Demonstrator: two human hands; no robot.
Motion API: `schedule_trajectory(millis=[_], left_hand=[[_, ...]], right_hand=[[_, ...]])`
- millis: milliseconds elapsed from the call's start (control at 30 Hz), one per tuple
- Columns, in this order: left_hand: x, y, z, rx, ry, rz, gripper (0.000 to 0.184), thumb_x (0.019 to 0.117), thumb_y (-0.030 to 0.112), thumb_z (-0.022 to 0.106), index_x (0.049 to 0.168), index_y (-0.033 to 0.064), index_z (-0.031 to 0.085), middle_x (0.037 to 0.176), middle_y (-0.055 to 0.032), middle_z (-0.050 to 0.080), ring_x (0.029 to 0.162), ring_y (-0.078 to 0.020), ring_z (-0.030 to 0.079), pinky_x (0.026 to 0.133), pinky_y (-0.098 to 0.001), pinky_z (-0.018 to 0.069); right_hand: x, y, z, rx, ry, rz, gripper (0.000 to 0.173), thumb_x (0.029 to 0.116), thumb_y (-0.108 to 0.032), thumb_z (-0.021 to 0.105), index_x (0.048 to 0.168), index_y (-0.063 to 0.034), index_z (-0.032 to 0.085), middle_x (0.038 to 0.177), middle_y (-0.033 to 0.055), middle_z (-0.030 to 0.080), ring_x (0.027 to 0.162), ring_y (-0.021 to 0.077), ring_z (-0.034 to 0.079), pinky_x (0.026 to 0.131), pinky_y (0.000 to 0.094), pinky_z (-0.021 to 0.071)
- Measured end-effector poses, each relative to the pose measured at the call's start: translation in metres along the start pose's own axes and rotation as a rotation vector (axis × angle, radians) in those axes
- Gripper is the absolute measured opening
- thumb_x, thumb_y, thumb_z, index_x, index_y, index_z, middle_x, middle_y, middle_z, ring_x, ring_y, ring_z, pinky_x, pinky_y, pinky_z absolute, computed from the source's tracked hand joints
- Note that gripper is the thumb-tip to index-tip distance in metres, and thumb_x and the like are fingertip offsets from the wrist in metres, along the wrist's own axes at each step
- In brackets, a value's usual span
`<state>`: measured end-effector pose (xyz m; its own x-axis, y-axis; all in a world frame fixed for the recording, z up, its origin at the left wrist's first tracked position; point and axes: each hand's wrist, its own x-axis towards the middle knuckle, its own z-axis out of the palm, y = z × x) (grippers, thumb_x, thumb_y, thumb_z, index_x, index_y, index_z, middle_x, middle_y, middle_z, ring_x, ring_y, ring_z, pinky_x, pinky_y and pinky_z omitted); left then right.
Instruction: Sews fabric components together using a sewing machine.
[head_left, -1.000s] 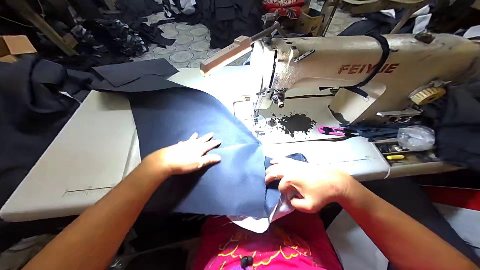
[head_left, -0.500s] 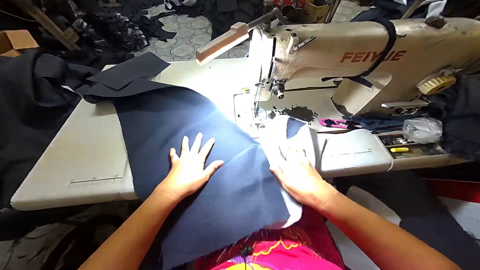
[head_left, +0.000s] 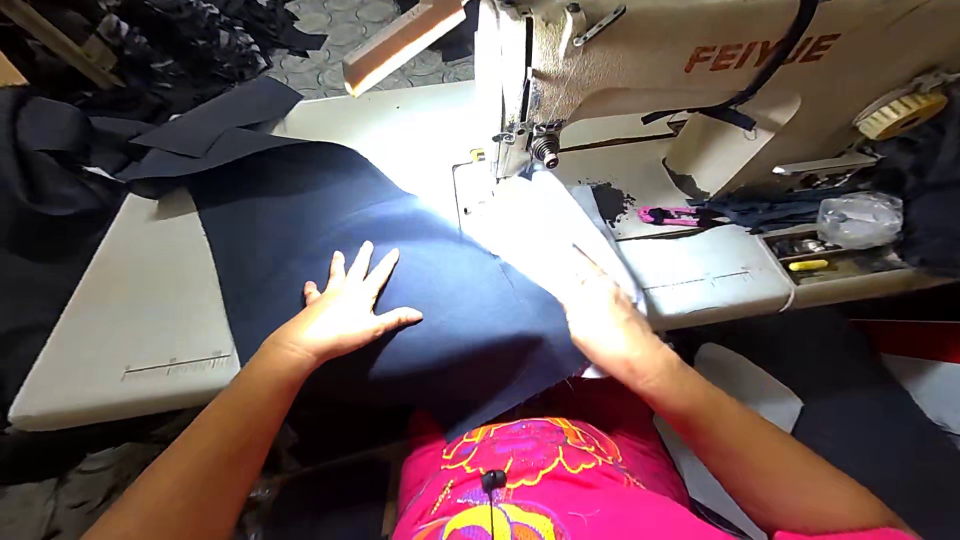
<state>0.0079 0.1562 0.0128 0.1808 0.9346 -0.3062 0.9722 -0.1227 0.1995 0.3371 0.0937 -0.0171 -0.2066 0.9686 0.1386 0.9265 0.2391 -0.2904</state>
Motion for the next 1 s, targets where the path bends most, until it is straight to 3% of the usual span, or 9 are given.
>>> schedule_trajectory(millis=[67, 133, 300, 467, 567, 667, 800, 900, 1000], left_hand=[[0.001, 0.001, -0.006, 0.007, 0.019, 0.034, 0.103, 0.0847, 0.067, 0.071, 0.165, 0.0224, 0.025, 0.172, -0.0184, 0.012, 0.155, -0.0508, 0.011, 0.11, -0.0811, 0.0178], [0.005, 0.012, -0.008, 0.035, 0.201, 0.342, 0.086, 0.0831, 0.047, 0.081, 0.152, 0.0067, 0.049, 0.16, -0.029, 0.034, 0.147, -0.0535, 0.032, 0.109, -0.0759, 0.0284], [0.051, 0.087, -0.004, -0.092, 0.311, 1.087, 0.042, 0.0792, 0.017, 0.068, 0.119, 0.0032, 0.07, 0.118, -0.0147, 0.068, 0.114, -0.033, 0.062, 0.099, -0.0546, 0.0484], [0.093, 0.108, 0.012, -0.111, 0.112, 1.112, 0.039, 0.0794, 0.032, 0.058, 0.103, 0.0044, 0.071, 0.099, -0.0156, 0.067, 0.102, -0.0335, 0.063, 0.086, -0.0528, 0.0468], [0.099, 0.103, 0.02, -0.184, 0.153, 1.181, 0.036, 0.0813, 0.034, 0.053, 0.093, 0.0071, 0.074, 0.098, -0.0143, 0.066, 0.11, -0.0339, 0.057, 0.098, -0.0513, 0.0398], [0.097, 0.102, 0.023, -0.22, 0.173, 1.191, 0.036, 0.0829, 0.032, 0.051, 0.094, 0.009, 0.076, 0.094, -0.0112, 0.064, 0.105, -0.0295, 0.057, 0.094, -0.0475, 0.0402], [0.095, 0.1, 0.025, -0.236, 0.165, 1.184, 0.036, 0.083, 0.032, 0.051, 0.096, 0.0095, 0.076, 0.094, -0.0102, 0.065, 0.103, -0.0284, 0.058, 0.093, -0.0479, 0.0398], [0.094, 0.096, 0.021, -0.378, 0.096, 1.173, 0.03, 0.0833, 0.025, 0.058, 0.101, 0.0039, 0.07, 0.099, -0.0102, 0.067, 0.104, -0.022, 0.06, 0.095, -0.0396, 0.0432], [0.099, 0.09, 0.021, -0.595, 0.025, 1.188, 0.016, 0.086, 0.011, 0.062, 0.093, 0.0013, 0.072, 0.097, -0.0074, 0.07, 0.103, -0.0113, 0.063, 0.094, -0.0282, 0.0481]], right_hand=[[0.005, 0.009, -0.004, -0.026, 0.04, 0.088, 0.047, 0.0959, -0.007, 0.065, 0.14, 0.0079, 0.055, 0.126, 0.0347, 0.061, 0.115, 0.0498, 0.062, 0.093, 0.0629, 0.0513], [0.008, 0.011, -0.002, 0.081, 0.231, -0.047, 0.032, 0.0903, -0.001, 0.065, 0.121, 0.0076, 0.069, 0.125, 0.0283, 0.066, 0.116, 0.042, 0.066, 0.097, 0.0544, 0.0536], [0.022, -0.009, 0.006, 0.431, 0.429, -0.188, 0.028, 0.091, 0.008, 0.054, 0.112, 0.0041, 0.072, 0.105, 0.0181, 0.074, 0.093, 0.0271, 0.071, 0.083, 0.0374, 0.0575], [0.012, -0.007, 0.012, 0.291, 0.373, -0.01, 0.029, 0.0989, -0.001, 0.051, 0.123, 0.0097, 0.061, 0.115, 0.0239, 0.069, 0.108, 0.0336, 0.069, 0.096, 0.0449, 0.0553], [-0.001, -0.006, 0.013, 0.083, 0.232, 0.095, 0.045, 0.1073, -0.027, 0.043, 0.134, 0.0063, 0.059, 0.13, 0.0285, 0.063, 0.124, 0.0458, 0.059, 0.102, 0.061, 0.0472], [0.008, -0.011, 0.007, 0.179, 0.278, -0.026, 0.039, 0.1041, -0.029, 0.051, 0.124, -0.0032, 0.072, 0.123, 0.0192, 0.07, 0.118, 0.0368, 0.064, 0.102, 0.0535, 0.0501], [0.024, -0.019, -0.002, 0.356, 0.135, -0.055, 0.029, 0.0924, -0.013, 0.072, 0.117, 0.0027, 0.069, 0.083, 0.0124, 0.07, 0.068, 0.0239, 0.066, 0.064, 0.0426, 0.0568], [0.024, -0.014, -0.005, 0.361, 0.068, -0.004, 0.011, 0.0957, -0.01, 0.066, 0.088, -0.0021, 0.07, 0.073, 0.0095, 0.065, 0.067, 0.0218, 0.064, 0.061, 0.0421, 0.0528], [0.014, -0.009, -0.009, 0.313, 0.061, 0.003, 0.018, 0.0987, -0.01, 0.06, 0.089, -0.0001, 0.072, 0.088, 0.0148, 0.064, 0.087, 0.0281, 0.065, 0.076, 0.0448, 0.0544]])
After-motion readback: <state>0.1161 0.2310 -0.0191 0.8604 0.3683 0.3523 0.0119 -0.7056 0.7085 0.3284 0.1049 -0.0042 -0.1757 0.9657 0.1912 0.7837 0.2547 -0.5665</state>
